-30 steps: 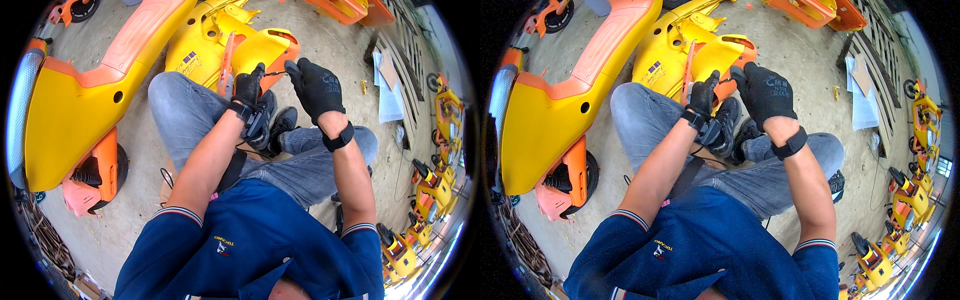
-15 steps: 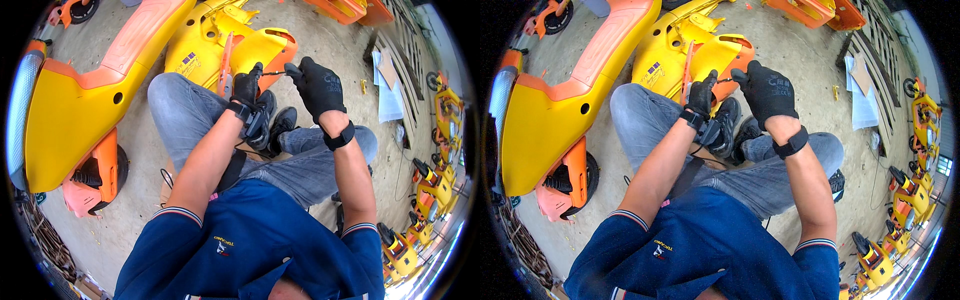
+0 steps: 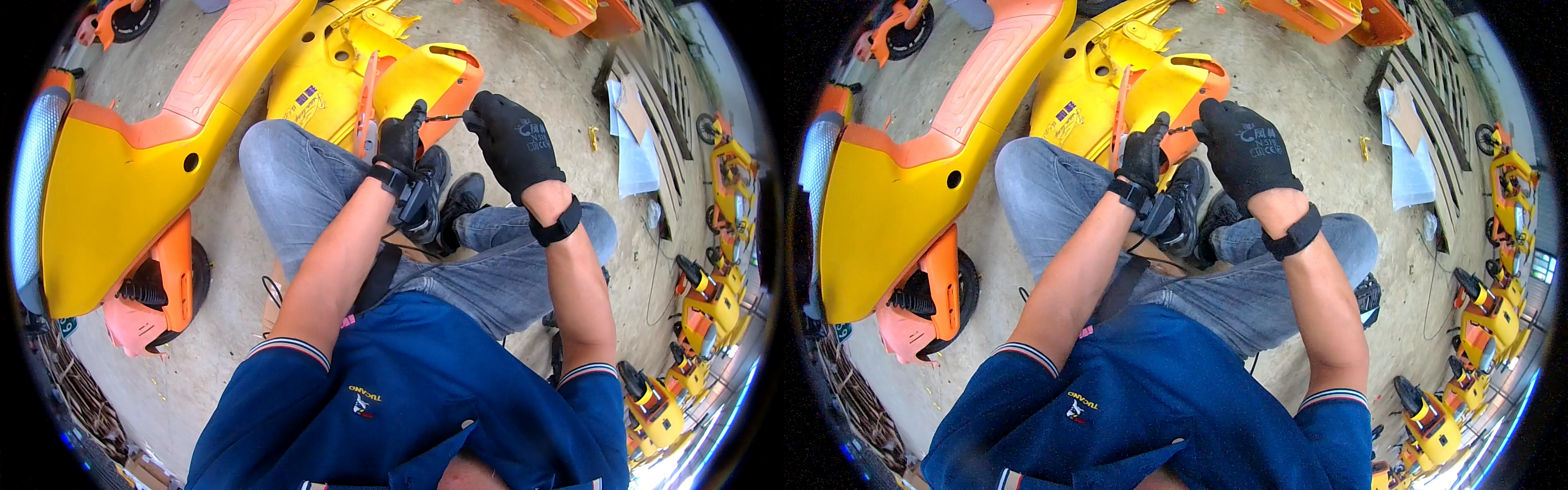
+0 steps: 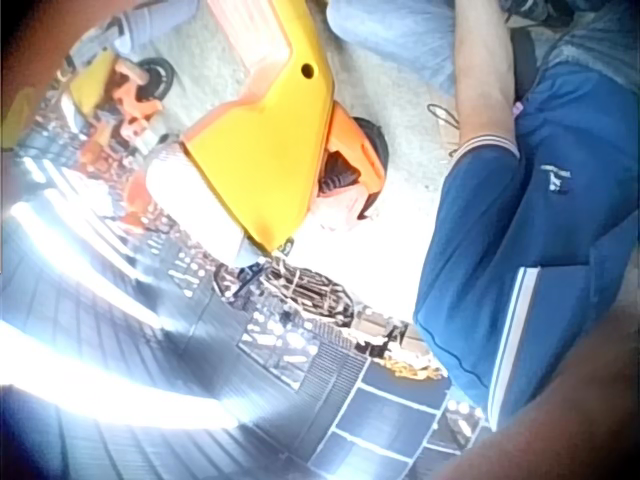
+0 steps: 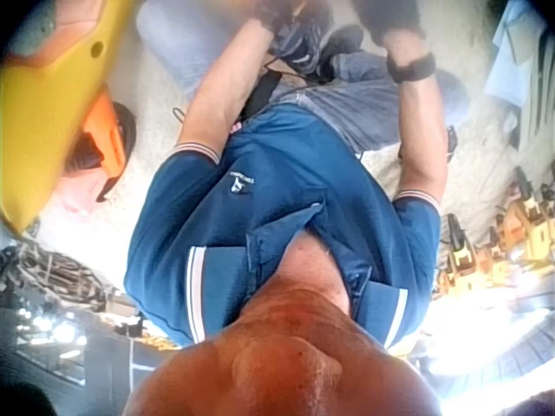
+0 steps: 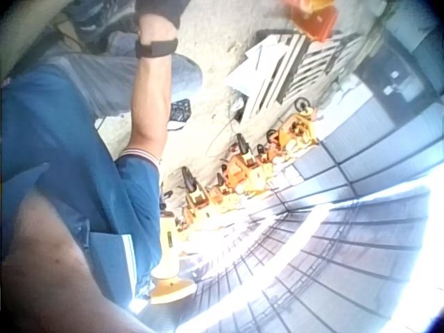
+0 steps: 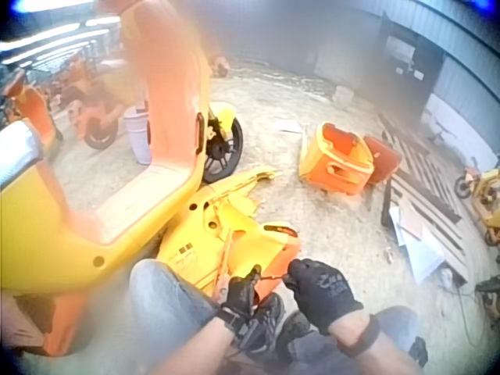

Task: The person sits on the floor and uses a screwdriver to tighten screws on an orange and yellow plastic scooter body panel. They hold the panel steady with one hand while turning the screwdriver with the other, working on multiple screw locations.

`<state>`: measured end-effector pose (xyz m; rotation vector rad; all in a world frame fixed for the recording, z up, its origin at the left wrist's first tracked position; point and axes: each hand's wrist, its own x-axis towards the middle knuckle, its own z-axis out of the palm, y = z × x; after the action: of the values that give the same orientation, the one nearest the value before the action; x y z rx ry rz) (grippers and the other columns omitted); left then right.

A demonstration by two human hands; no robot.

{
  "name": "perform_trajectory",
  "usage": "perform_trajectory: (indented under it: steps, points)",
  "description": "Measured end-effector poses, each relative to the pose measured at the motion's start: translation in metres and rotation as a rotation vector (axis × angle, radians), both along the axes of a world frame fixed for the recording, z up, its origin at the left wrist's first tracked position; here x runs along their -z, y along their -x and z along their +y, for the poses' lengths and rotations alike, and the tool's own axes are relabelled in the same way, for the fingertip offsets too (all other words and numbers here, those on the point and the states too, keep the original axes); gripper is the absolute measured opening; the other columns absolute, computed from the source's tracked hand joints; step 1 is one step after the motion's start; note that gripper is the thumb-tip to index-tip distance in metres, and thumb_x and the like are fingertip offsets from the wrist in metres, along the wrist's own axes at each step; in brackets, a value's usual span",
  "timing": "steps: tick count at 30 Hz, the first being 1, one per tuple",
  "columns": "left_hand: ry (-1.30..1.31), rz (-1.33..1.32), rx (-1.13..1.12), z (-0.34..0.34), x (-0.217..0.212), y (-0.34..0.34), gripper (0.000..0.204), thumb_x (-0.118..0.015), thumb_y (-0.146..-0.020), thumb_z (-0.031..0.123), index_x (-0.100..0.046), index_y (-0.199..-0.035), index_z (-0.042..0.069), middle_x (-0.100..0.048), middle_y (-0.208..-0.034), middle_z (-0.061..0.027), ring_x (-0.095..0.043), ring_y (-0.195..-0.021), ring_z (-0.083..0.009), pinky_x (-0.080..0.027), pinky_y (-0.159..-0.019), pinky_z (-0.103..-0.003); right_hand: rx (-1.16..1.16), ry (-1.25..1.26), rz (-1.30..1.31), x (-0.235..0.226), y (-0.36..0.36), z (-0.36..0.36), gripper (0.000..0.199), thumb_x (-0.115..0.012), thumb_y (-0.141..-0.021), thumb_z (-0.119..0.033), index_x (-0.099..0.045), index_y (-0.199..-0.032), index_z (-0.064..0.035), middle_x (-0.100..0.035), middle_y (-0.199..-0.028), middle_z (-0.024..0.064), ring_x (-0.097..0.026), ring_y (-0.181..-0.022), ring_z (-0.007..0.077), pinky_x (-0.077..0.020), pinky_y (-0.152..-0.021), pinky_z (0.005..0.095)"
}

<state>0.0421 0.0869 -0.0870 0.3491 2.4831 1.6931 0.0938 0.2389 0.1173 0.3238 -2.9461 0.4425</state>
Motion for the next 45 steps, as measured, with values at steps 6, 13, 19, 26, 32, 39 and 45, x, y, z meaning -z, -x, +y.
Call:
perform_trajectory:
  steps: [6, 13, 19, 26, 32, 39, 45]
  points:
    - [-0.169, -0.044, -0.097, 0.004, 0.0, -0.001, 0.043, -0.066, -0.085, 0.015, -0.058, -0.125, 0.002, -0.068, -0.105, -0.0176, -0.065, -0.093, -0.0305, -0.05, -0.08, -0.038, 0.18, -0.093, -0.144, -0.01, -0.002, -0.009, 0.028, -0.054, -0.095, -0.034, -0.061, -0.092, -0.0073, -0.065, -0.079, 0.0172, -0.065, -0.075, 0.0365, -0.0499, -0.065, 0.0447]
    - [-0.506, -0.218, -0.226, 0.013, -0.004, -0.003, 0.043, -0.068, -0.09, 0.031, -0.064, -0.112, -0.006, -0.068, -0.101, -0.0102, -0.063, -0.091, -0.0208, -0.048, -0.077, -0.031, 0.206, -0.005, -0.182, -0.012, 0.001, -0.012, 0.03, -0.053, -0.096, -0.035, -0.061, -0.09, -0.0062, -0.064, -0.078, 0.0185, -0.064, -0.075, 0.0374, -0.0494, -0.066, 0.0457]
    - [-0.104, 0.045, -0.047, 0.002, 0.005, -0.002, 0.044, -0.06, -0.087, 0.006, -0.056, -0.131, 0.008, -0.068, -0.103, -0.0204, -0.067, -0.09, -0.0337, -0.052, -0.078, -0.041, -0.029, 0.117, 0.113, 0.004, 0.002, -0.004, 0.022, -0.057, -0.093, -0.029, -0.059, -0.094, -0.0067, -0.064, -0.079, 0.0191, -0.064, -0.077, 0.0376, -0.05, -0.067, 0.0442]
    - [-0.432, -0.181, -0.186, 0.011, -0.012, -0.006, 0.037, -0.067, -0.09, 0.025, -0.063, -0.115, -0.003, -0.068, -0.101, -0.0116, -0.064, -0.089, -0.0225, -0.049, -0.076, -0.033, 0.197, 0.072, -0.161, -0.006, 0.0, -0.013, 0.017, -0.058, -0.092, -0.024, -0.057, -0.093, -0.0072, -0.065, -0.08, 0.0185, -0.065, -0.078, 0.0373, -0.0509, -0.066, 0.0439]
    - [-0.442, -0.225, -0.187, 0.012, -0.012, -0.004, 0.038, -0.068, -0.089, 0.024, -0.063, -0.115, -0.003, -0.068, -0.102, -0.0108, -0.063, -0.089, -0.022, -0.049, -0.077, -0.032, 0.146, 0.052, -0.061, 0.008, 0.002, -0.008, 0.012, -0.059, -0.091, -0.018, -0.058, -0.095, -0.0071, -0.066, -0.086, 0.0175, -0.065, -0.083, 0.0363, -0.0516, -0.069, 0.0433]
    - [-0.291, -0.073, -0.112, 0.007, 0.008, -0.002, 0.04, -0.066, -0.087, 0.016, -0.059, -0.124, 0.003, -0.068, -0.103, -0.0179, -0.065, -0.091, -0.0305, -0.051, -0.078, -0.038, 0.144, 0.196, 0.012, 0.013, 0.002, -0.01, 0.014, -0.058, -0.092, -0.015, -0.058, -0.102, -0.0057, -0.066, -0.094, 0.0182, -0.065, -0.089, 0.0352, -0.0518, -0.074, 0.0422]
    - [-0.172, 0.174, -0.07, 0.006, 0.023, -0.001, 0.043, -0.063, -0.087, 0.009, -0.057, -0.13, 0.006, -0.068, -0.102, -0.0224, -0.067, -0.09, -0.0353, -0.053, -0.078, -0.041, 0.303, 0.054, -0.206, 0.004, 0.007, -0.019, 0.017, -0.055, -0.094, -0.018, -0.057, -0.105, -0.005, -0.068, -0.088, 0.0187, -0.067, -0.085, 0.0356, -0.0526, -0.07, 0.0434]
